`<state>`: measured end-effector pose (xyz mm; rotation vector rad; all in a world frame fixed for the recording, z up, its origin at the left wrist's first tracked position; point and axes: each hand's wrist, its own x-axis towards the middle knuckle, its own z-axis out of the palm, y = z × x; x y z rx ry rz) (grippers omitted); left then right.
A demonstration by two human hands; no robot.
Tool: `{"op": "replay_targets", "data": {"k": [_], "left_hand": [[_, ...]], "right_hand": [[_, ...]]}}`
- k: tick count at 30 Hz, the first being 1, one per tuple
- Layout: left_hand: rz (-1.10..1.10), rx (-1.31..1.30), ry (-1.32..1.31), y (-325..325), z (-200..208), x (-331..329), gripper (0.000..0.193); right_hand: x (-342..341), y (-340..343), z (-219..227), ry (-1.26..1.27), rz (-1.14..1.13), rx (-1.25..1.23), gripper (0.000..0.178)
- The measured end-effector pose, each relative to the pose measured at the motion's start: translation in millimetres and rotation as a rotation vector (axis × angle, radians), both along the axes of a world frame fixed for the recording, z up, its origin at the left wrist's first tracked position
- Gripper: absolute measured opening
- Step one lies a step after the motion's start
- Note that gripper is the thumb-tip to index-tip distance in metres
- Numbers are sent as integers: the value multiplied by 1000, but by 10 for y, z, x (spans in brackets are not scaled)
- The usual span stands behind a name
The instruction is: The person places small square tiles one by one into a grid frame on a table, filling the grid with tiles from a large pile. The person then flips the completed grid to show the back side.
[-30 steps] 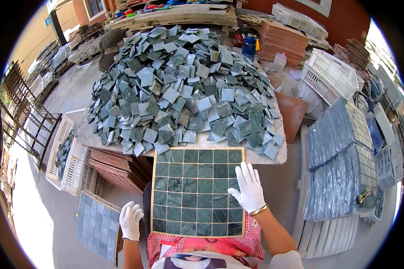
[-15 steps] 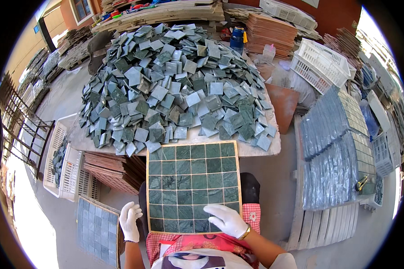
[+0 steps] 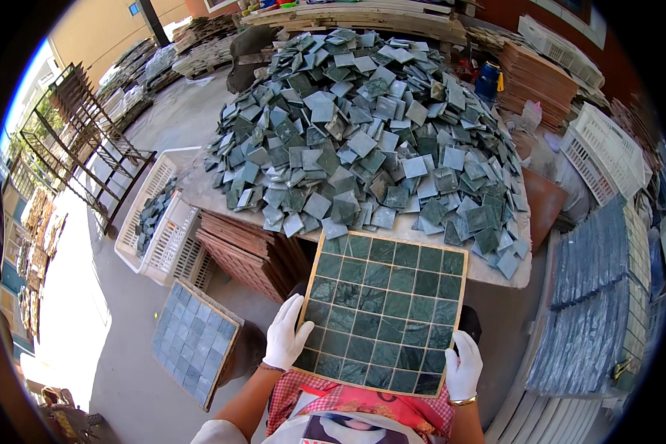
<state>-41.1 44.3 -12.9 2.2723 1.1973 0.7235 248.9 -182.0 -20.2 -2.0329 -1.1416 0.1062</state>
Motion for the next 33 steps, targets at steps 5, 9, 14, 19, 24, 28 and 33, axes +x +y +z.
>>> {"op": "replay_targets", "data": {"k": [5,9,14,19,24,28,33], "left_hand": [[27,255,15,750,-86,843,61],[224,231,188,1170,54,1265,86],[131,155,258,1415,150,1539,86],[-34,307,150,1528,29,1550,57],[-104,104,-290,1548,19,2061,33],[-427,80,-410,1378,178,2584,48],[-772,-28,-153,811,304,2568,45]], "right_hand": [[-47,46,9,-28,-10,21,32],[-119,99,-37,-65,53,4,31],[-191,77,-164,-277,112,34,30],[-288,173,107,-306,56,11,23],[-299,202,87,-322,47,23,23],[-318,197,154,-318,41,22,23],[-268,178,115,-333,61,51,22]]}}
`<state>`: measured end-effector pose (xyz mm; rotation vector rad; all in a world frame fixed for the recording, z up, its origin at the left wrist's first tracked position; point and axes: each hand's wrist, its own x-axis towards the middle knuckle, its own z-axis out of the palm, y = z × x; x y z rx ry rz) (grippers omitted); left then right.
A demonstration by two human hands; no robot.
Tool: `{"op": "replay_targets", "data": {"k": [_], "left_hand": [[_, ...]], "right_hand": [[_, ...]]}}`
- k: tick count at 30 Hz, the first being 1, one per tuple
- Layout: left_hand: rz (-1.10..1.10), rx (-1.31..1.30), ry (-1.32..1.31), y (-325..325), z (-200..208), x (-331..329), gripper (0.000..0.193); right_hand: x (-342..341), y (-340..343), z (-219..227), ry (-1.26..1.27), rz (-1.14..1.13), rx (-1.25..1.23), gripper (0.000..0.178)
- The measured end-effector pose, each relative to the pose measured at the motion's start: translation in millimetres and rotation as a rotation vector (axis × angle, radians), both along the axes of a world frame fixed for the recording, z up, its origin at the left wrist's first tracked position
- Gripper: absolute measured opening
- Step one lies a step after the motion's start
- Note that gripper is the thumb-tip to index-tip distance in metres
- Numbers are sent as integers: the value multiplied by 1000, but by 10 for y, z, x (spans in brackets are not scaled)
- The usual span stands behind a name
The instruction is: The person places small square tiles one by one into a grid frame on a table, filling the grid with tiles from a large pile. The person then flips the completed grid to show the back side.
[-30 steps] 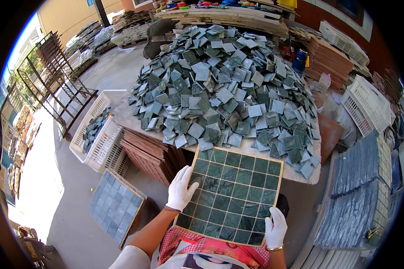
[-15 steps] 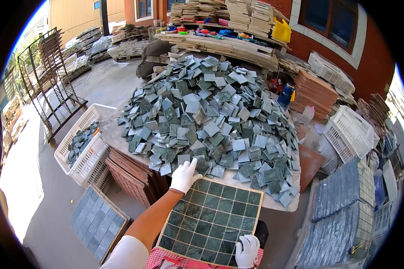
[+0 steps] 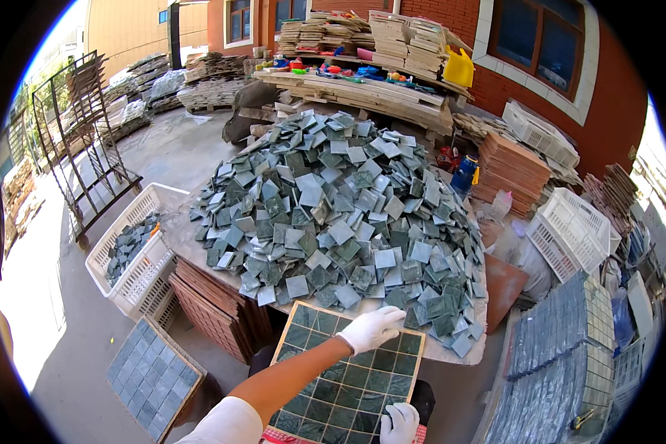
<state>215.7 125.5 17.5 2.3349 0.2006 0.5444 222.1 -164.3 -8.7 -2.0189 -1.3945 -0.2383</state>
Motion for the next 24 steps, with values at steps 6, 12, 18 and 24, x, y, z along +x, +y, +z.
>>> {"op": "replay_targets", "data": {"k": [6,12,18,24], "left_hand": [[-219,22,90,-695,-182,-949,51],[388,422,323,-613,-332,-2086,68],[1180,-159,176,98,-1110,-2932,65],[1613,-857,48,1247,-2015,-3234,76]], "right_hand": [[7,10,12,70,1,17,19],[10,35,112,9,41,-20,17],[13,38,119,-27,65,-59,17],[-12,72,106,-55,42,-94,17]]}}
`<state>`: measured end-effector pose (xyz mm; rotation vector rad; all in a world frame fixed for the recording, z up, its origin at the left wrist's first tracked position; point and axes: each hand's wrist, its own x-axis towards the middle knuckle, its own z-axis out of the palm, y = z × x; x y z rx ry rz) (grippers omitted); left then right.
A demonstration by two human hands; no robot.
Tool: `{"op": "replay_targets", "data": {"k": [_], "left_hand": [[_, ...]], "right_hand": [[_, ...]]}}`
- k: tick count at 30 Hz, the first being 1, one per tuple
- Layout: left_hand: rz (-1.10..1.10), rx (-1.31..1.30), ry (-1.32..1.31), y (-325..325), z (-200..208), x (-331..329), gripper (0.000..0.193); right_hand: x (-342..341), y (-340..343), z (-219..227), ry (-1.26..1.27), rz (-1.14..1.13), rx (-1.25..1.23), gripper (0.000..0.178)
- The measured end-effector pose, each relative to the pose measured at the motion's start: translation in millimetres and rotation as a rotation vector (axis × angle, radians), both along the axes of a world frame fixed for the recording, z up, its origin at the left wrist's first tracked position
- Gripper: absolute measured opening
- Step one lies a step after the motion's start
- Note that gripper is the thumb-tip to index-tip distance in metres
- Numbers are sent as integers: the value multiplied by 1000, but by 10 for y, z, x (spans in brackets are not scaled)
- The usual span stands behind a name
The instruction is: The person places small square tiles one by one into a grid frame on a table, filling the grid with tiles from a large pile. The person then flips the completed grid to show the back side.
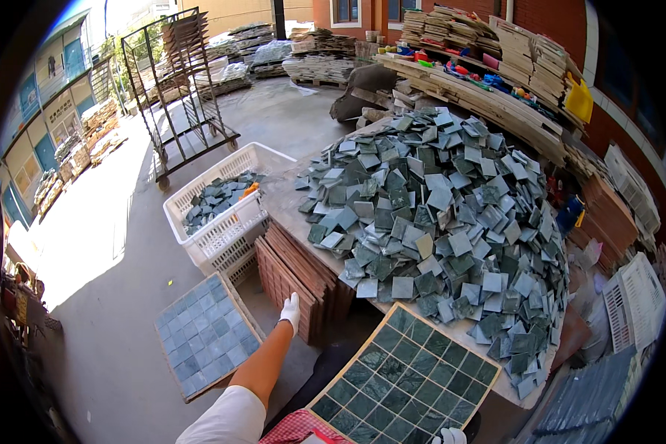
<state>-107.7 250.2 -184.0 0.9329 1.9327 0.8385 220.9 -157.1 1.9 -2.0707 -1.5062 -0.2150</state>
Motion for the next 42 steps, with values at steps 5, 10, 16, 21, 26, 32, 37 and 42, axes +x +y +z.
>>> {"op": "replay_targets", "data": {"k": [5,10,16,21,26,32,37,42], "left_hand": [[235,-190,-150,298,-99,372,86],[244,-117,-67,234,-158,408,82],[227,4,-71,27,-122,236,77],[172,24,-67,-99,-148,-23,76],[220,128,-180,-227,-336,-193,75],[273,-26,-153,-119,-412,-447,57],[165,-237,-327,-47,439,-322,40],[352,6,-405,87,781,-925,28]], "right_hand": [[-17,0,-51,-101,-7,-15,17],[-14,6,-131,-97,-24,-61,17],[-24,11,-178,-111,-51,-86,15],[-49,58,-72,-115,-35,-91,16],[-92,65,-44,-78,-54,-45,17],[-85,87,8,-54,-11,-31,18],[-59,25,33,-44,-33,-12,17],[42,6,64,61,-51,45,22]]}}
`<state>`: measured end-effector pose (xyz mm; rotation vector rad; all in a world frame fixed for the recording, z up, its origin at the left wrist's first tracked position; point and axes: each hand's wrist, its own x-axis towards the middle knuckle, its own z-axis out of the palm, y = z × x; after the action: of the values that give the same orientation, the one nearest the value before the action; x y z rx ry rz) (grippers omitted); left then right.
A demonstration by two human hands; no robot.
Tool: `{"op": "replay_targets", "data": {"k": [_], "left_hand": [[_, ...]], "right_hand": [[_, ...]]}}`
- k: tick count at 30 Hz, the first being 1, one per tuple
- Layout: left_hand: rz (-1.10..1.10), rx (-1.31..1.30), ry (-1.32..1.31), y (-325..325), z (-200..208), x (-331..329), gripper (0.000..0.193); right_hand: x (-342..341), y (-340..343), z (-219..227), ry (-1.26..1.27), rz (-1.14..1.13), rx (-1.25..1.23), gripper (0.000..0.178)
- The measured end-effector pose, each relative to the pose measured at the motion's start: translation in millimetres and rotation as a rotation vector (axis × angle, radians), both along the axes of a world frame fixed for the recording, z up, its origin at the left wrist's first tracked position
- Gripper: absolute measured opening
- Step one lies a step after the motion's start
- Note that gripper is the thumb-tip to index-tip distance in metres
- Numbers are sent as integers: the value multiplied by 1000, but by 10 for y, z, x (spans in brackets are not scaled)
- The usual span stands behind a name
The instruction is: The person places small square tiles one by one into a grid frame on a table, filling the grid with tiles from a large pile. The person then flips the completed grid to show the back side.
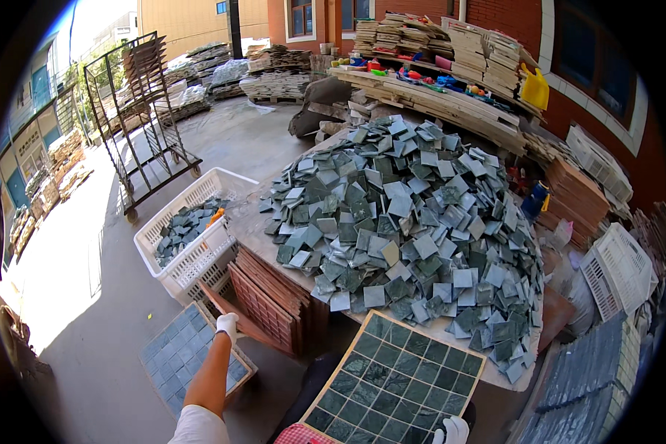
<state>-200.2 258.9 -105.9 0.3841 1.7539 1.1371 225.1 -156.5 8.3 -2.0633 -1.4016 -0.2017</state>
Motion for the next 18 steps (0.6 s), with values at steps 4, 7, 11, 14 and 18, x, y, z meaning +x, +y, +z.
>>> {"op": "replay_targets", "data": {"k": [4,7,11,14,18], "left_hand": [[-315,277,-97,-431,912,-511,20],[-442,438,-40,-879,1617,-934,20],[-416,494,-213,-1657,3047,-356,22],[-580,618,141,-2220,3604,-392,34],[-683,656,483,-2457,3776,-160,42]], "right_hand": [[88,417,-34,98,158,126,35],[-209,1001,249,191,457,140,45],[-768,1627,450,152,859,25,81],[-1538,1823,613,-75,1019,2,90],[-1513,1811,744,80,902,342,66]]}}
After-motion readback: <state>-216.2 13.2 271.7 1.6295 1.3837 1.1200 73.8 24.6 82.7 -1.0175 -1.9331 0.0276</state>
